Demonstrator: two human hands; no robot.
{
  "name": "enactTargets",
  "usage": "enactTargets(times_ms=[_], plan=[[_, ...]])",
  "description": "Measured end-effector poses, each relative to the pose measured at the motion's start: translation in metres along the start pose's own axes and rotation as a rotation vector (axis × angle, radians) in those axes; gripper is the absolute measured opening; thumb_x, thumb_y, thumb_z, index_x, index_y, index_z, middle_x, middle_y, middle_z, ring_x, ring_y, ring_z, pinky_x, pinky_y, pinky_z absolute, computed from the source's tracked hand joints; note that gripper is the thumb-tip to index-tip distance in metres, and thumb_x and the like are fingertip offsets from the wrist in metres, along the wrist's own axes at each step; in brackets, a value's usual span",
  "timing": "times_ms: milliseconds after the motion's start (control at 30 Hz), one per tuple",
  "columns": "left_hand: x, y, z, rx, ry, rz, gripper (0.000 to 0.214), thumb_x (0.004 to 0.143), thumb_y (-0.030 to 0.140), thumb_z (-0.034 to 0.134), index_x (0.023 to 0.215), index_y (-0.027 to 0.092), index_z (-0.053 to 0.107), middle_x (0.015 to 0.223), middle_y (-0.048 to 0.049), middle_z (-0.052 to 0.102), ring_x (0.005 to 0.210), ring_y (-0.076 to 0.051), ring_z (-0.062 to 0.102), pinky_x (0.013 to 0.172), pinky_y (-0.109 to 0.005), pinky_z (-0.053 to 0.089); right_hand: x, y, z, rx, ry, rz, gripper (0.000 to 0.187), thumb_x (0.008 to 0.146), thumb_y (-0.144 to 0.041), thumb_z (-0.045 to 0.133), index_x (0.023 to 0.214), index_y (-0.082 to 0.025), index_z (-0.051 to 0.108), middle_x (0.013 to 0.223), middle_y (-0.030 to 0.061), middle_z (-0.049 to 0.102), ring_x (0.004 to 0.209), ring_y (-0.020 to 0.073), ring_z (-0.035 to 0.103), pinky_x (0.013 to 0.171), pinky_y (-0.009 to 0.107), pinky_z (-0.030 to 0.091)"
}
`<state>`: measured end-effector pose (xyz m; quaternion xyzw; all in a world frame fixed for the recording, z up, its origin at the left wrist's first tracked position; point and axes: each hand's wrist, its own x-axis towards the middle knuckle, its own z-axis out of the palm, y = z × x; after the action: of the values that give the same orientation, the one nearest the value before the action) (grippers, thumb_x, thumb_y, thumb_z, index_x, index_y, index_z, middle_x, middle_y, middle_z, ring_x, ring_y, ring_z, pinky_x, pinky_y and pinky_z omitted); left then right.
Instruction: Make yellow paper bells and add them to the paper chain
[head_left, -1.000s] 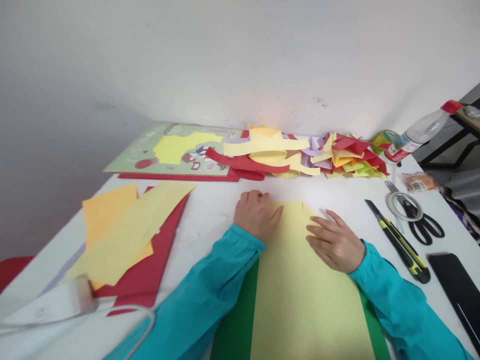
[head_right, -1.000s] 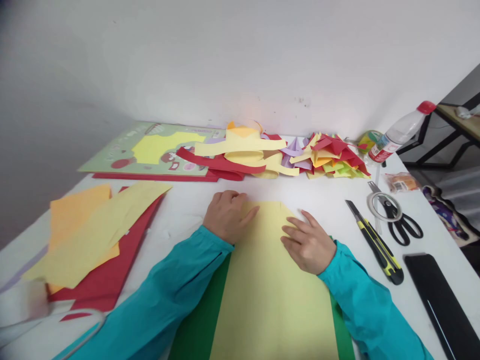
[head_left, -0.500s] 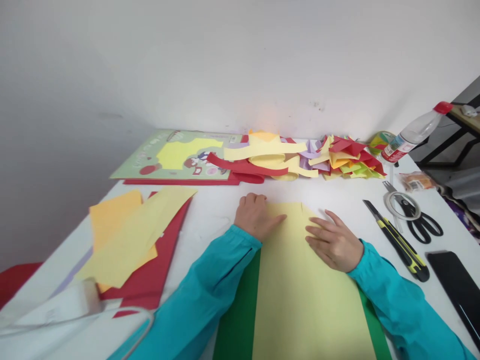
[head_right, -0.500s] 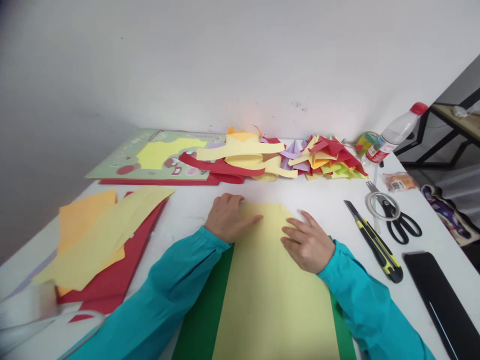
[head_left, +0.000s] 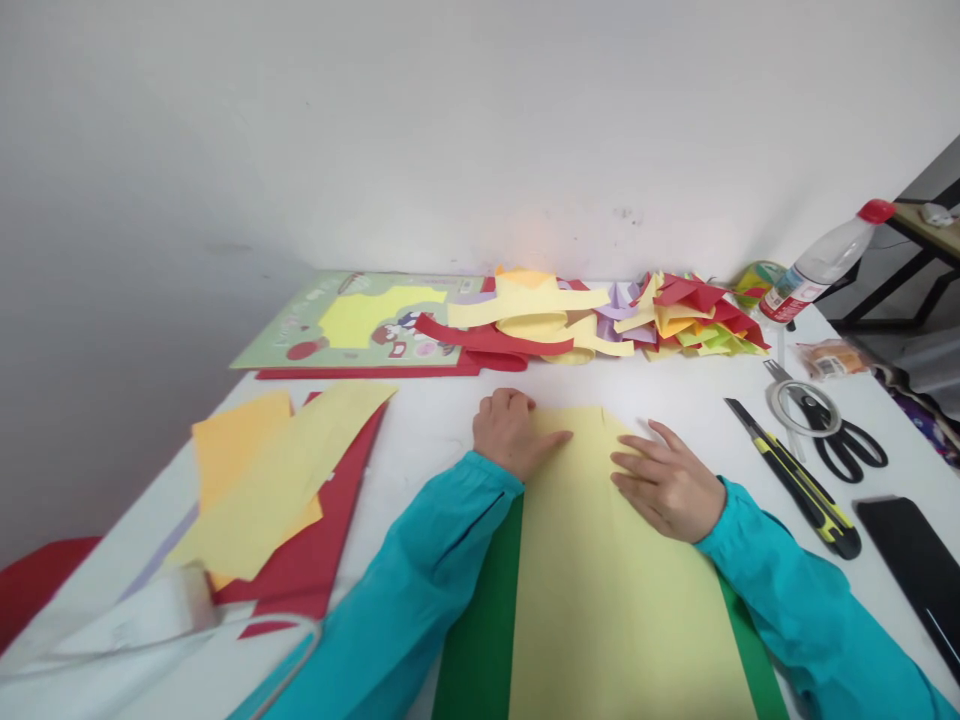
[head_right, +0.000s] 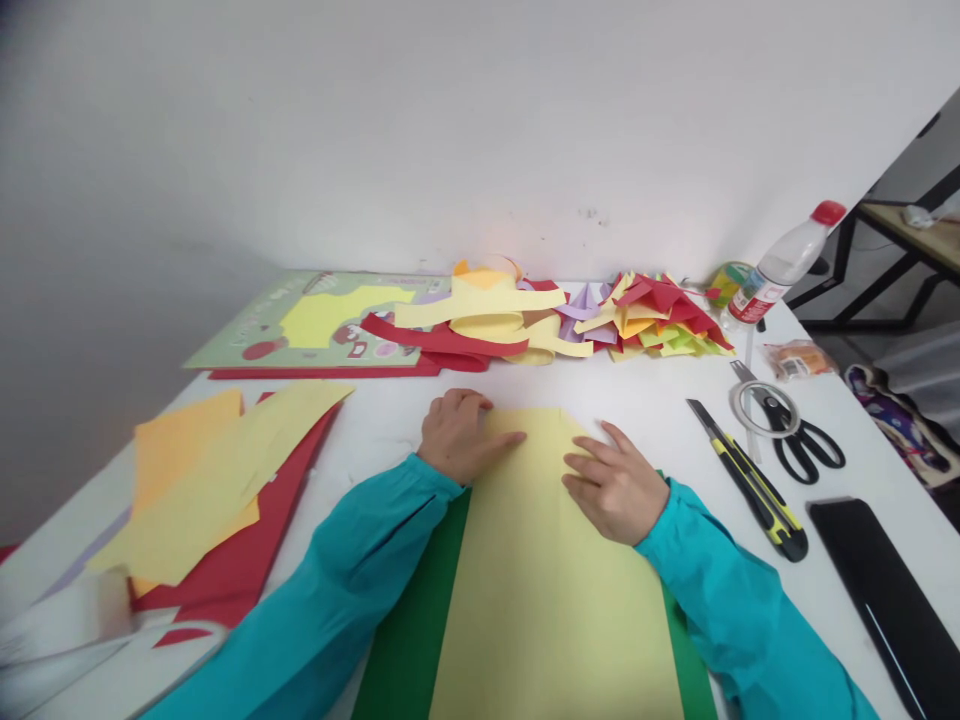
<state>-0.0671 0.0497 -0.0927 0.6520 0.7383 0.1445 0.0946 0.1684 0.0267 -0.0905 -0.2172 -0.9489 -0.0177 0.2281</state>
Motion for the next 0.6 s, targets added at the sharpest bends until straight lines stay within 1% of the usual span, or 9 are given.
enactTargets(times_ms=[233,400,600], plan=[[-0.0012,0.0025,-0.001,-0.016,-0.047,0.005,0.043,0.065,0.055,0.062,0.084,0.016,0.06,0.108,-0.013,0.053,0.102,-0.031,0.049,0.089,-0.041,0.041,-0.0008,0.0006,0.0012,-0.004,-0.009,0.004,0.015,0.086,-0.019,0.052,0.091,-0.019,0.067,0.102,0.005,0.07,0.11,0.0244,0.056,0.102,0.052,0.031],[-0.0035,0.0034,0.0028,0.039,0.003,0.02,0.055,0.066,0.052,0.063,0.102,0.01,0.057,0.116,-0.0166,0.051,0.106,-0.033,0.047,0.089,-0.043,0.04,-0.0016,0.0009,0.0014,-0.003,-0.006,0.003,0.015,0.085,-0.019,0.053,0.091,-0.018,0.067,0.102,0.005,0.07,0.11,0.025,0.056,0.101,0.052,0.031],[-0.0029,-0.0002,0.0061,0.055,0.017,0.037,0.047,0.069,0.053,0.061,0.092,0.013,0.059,0.115,-0.0165,0.053,0.106,-0.033,0.048,0.087,-0.043,0.041,-0.0024,0.0006,0.0016,0.002,-0.01,0.003,0.017,0.086,-0.019,0.052,0.092,-0.019,0.067,0.103,0.0052,0.07,0.11,0.0247,0.055,0.102,0.052,0.031]])
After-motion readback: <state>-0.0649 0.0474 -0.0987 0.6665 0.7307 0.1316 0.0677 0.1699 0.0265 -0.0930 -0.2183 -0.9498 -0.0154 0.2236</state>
